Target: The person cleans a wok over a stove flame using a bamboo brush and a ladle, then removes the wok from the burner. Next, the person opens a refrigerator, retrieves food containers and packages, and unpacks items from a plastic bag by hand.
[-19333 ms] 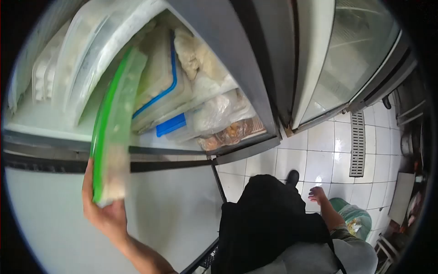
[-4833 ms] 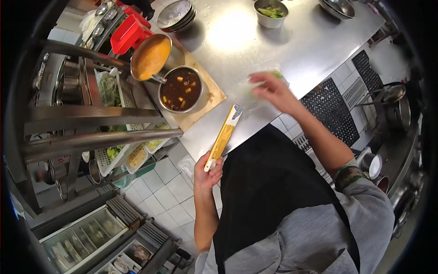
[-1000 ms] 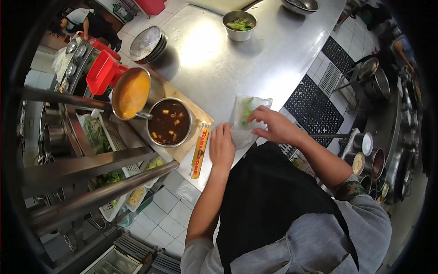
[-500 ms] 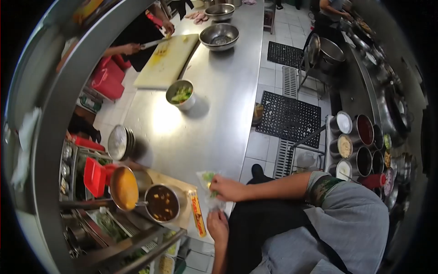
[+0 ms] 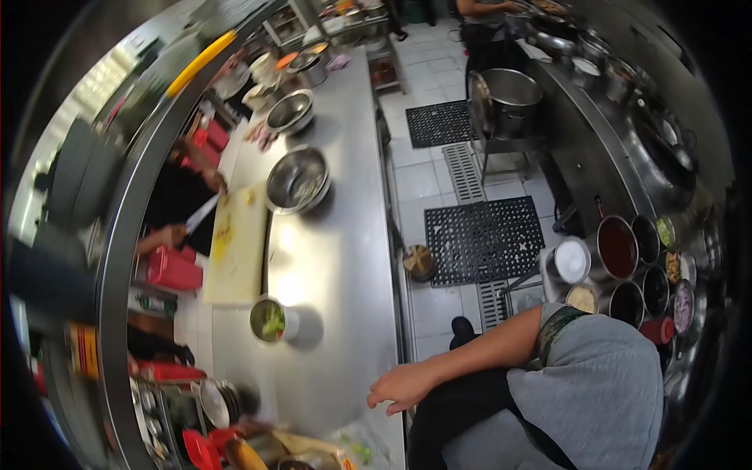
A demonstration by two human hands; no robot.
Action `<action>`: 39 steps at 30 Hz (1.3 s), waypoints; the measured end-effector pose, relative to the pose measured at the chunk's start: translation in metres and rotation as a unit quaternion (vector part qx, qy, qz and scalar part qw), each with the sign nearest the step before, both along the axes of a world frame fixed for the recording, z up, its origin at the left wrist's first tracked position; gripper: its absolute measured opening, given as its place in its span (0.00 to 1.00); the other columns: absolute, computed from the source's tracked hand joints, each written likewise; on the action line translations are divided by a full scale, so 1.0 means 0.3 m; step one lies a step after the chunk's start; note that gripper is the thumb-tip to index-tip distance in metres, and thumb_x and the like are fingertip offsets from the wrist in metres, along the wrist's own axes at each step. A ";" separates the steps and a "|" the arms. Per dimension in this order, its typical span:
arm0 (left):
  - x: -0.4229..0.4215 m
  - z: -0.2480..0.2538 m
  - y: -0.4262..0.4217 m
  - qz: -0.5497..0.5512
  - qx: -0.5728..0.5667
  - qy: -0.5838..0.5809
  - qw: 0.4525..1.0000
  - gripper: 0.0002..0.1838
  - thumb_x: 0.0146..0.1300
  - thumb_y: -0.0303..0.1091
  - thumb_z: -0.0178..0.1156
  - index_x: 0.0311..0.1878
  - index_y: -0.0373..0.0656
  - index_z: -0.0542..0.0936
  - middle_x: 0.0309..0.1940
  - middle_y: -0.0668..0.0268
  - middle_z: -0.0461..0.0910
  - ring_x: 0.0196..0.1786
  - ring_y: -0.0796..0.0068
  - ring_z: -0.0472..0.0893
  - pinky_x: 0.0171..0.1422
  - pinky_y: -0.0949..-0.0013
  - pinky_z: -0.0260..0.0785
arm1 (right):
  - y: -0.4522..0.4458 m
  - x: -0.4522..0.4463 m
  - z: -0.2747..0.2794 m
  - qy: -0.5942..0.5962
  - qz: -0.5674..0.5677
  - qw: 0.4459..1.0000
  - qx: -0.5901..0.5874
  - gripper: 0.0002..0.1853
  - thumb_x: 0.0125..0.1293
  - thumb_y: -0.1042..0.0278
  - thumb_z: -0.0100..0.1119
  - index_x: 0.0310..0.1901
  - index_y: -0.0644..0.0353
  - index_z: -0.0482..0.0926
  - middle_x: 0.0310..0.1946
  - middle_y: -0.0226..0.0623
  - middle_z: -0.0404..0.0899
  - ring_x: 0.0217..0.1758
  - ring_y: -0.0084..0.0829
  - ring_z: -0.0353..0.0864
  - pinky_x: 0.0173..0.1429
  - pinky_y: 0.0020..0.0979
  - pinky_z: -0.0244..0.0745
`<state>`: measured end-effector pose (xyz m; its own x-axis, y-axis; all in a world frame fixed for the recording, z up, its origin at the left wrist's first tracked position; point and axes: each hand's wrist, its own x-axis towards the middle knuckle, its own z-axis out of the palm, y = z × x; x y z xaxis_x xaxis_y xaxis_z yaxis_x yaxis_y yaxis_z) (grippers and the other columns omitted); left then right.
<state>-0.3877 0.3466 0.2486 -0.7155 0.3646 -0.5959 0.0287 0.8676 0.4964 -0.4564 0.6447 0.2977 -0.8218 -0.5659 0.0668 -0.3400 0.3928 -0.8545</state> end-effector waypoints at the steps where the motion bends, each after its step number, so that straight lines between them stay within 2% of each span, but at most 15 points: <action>1: -0.043 0.016 0.088 -0.015 0.014 -0.006 1.000 0.12 0.62 0.36 0.64 0.45 0.38 0.81 0.40 0.54 0.81 0.44 0.53 0.80 0.50 0.58 0.72 | 0.097 -0.025 0.017 0.006 -0.011 1.000 -0.007 0.19 0.66 0.60 0.60 0.54 0.58 0.72 0.44 0.45 0.77 0.53 0.50 0.77 0.52 0.46 0.74; 4: -0.184 0.085 0.373 -0.063 0.044 -0.022 0.997 0.14 0.63 0.36 0.63 0.47 0.38 0.80 0.42 0.54 0.81 0.46 0.55 0.80 0.51 0.58 0.72 | 0.377 -0.120 0.084 0.034 -0.088 0.995 0.039 0.19 0.66 0.60 0.60 0.54 0.58 0.73 0.44 0.45 0.78 0.53 0.49 0.77 0.53 0.45 0.74; 13: -0.491 0.240 1.046 -0.134 0.089 -0.083 0.983 0.17 0.66 0.38 0.61 0.53 0.38 0.78 0.48 0.54 0.80 0.50 0.58 0.80 0.56 0.61 0.71 | 1.253 -0.471 0.315 0.131 -0.321 0.927 -0.139 0.18 0.63 0.59 0.64 0.50 0.61 0.79 0.40 0.45 0.83 0.43 0.45 0.82 0.47 0.41 0.77; 16: -0.626 0.238 1.243 -0.149 0.096 -0.116 0.977 0.18 0.68 0.38 0.60 0.55 0.38 0.77 0.50 0.54 0.80 0.51 0.60 0.80 0.57 0.62 0.71 | 1.595 -0.478 0.313 0.140 -0.447 0.878 -0.096 0.17 0.64 0.62 0.65 0.51 0.61 0.78 0.42 0.42 0.83 0.42 0.35 0.84 0.45 0.34 0.79; 24: -1.050 0.285 1.967 -0.316 0.173 -0.150 0.921 0.18 0.70 0.37 0.58 0.59 0.38 0.76 0.53 0.55 0.80 0.53 0.65 0.80 0.59 0.65 0.71 | 2.206 -0.091 -0.205 -0.113 -0.599 0.792 0.006 0.20 0.64 0.53 0.64 0.48 0.61 0.81 0.42 0.44 0.84 0.45 0.39 0.84 0.50 0.35 0.78; 26: -1.086 0.411 2.282 -0.387 0.221 -0.105 0.889 0.15 0.71 0.32 0.57 0.57 0.38 0.76 0.52 0.59 0.80 0.49 0.68 0.81 0.56 0.67 0.72 | 2.244 0.067 -0.291 -0.155 -0.627 0.762 -0.058 0.20 0.65 0.54 0.64 0.48 0.63 0.80 0.42 0.42 0.85 0.46 0.37 0.84 0.51 0.34 0.78; 27: -1.107 0.433 2.407 -0.390 0.217 -0.089 0.890 0.15 0.68 0.33 0.60 0.55 0.39 0.78 0.48 0.58 0.81 0.48 0.66 0.81 0.53 0.66 0.73 | 2.261 0.128 -0.308 -0.172 -0.641 0.742 -0.098 0.18 0.66 0.56 0.65 0.47 0.63 0.81 0.37 0.38 0.85 0.39 0.30 0.84 0.45 0.31 0.79; 29: -1.157 0.428 2.623 -0.383 0.210 -0.050 0.898 0.15 0.63 0.37 0.66 0.49 0.41 0.82 0.41 0.57 0.82 0.44 0.60 0.83 0.46 0.62 0.76 | 2.320 0.195 -0.336 -0.353 -0.649 0.637 -0.222 0.15 0.66 0.59 0.66 0.47 0.61 0.82 0.32 0.33 0.83 0.32 0.23 0.81 0.37 0.26 0.77; 30: -1.201 0.388 2.706 -0.380 0.170 -0.080 0.906 0.20 0.64 0.40 0.66 0.57 0.42 0.80 0.48 0.58 0.81 0.49 0.62 0.83 0.51 0.65 0.76 | 2.349 0.202 -0.375 -0.357 -0.658 0.618 -0.242 0.14 0.66 0.60 0.66 0.47 0.60 0.82 0.31 0.33 0.83 0.31 0.20 0.81 0.36 0.23 0.76; 31: -1.247 0.346 2.801 -0.389 0.191 -0.058 0.899 0.19 0.63 0.40 0.66 0.54 0.42 0.81 0.47 0.57 0.81 0.48 0.59 0.82 0.51 0.63 0.75 | 2.392 0.206 -0.405 -0.364 -0.664 0.599 -0.260 0.13 0.66 0.60 0.65 0.47 0.58 0.83 0.30 0.32 0.83 0.31 0.17 0.80 0.34 0.20 0.75; 33: -1.294 0.307 2.978 -0.399 0.214 -0.018 0.891 0.17 0.61 0.40 0.66 0.50 0.41 0.82 0.45 0.54 0.82 0.48 0.53 0.81 0.52 0.59 0.74 | 2.558 0.146 -0.386 -0.348 -0.662 0.630 -0.207 0.13 0.65 0.62 0.65 0.47 0.59 0.83 0.31 0.32 0.83 0.32 0.20 0.81 0.36 0.24 0.76; 36: -1.346 0.362 3.251 -0.413 0.162 0.028 0.896 0.23 0.64 0.44 0.65 0.57 0.42 0.79 0.52 0.55 0.80 0.53 0.56 0.81 0.58 0.63 0.73 | 2.862 -0.025 -0.420 -0.248 -0.654 0.708 -0.100 0.14 0.64 0.63 0.66 0.48 0.61 0.83 0.35 0.32 0.85 0.37 0.23 0.83 0.42 0.28 0.78; 37: -1.362 0.394 3.327 -0.415 0.144 0.001 0.898 0.23 0.64 0.44 0.65 0.58 0.42 0.79 0.53 0.55 0.80 0.54 0.56 0.81 0.58 0.63 0.73 | 2.978 -0.117 -0.337 -0.267 -0.656 0.693 -0.135 0.17 0.63 0.62 0.66 0.50 0.62 0.81 0.40 0.39 0.86 0.42 0.30 0.85 0.47 0.32 0.79; 38: -1.401 0.437 3.454 -0.409 0.125 -0.023 0.904 0.23 0.65 0.44 0.64 0.58 0.42 0.79 0.53 0.55 0.80 0.55 0.57 0.80 0.59 0.63 0.73 | 3.207 -0.249 -0.347 -0.175 -0.638 0.735 -0.150 0.17 0.64 0.63 0.64 0.51 0.63 0.81 0.41 0.41 0.86 0.43 0.33 0.86 0.48 0.32 0.79; 39: -1.425 0.451 3.529 -0.413 0.122 -0.048 0.901 0.23 0.65 0.44 0.64 0.59 0.42 0.78 0.54 0.55 0.80 0.55 0.57 0.80 0.60 0.64 0.73 | 3.314 -0.345 -0.213 -0.189 -0.632 0.741 -0.126 0.17 0.65 0.63 0.64 0.51 0.63 0.81 0.41 0.41 0.85 0.43 0.32 0.85 0.48 0.32 0.79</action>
<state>-0.8153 1.4053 0.3840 -0.0891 0.8781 -0.4701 0.5614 0.4341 0.7045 -0.5598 1.6390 0.2338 -0.6723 0.6625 -0.3302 0.4454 0.0057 -0.8953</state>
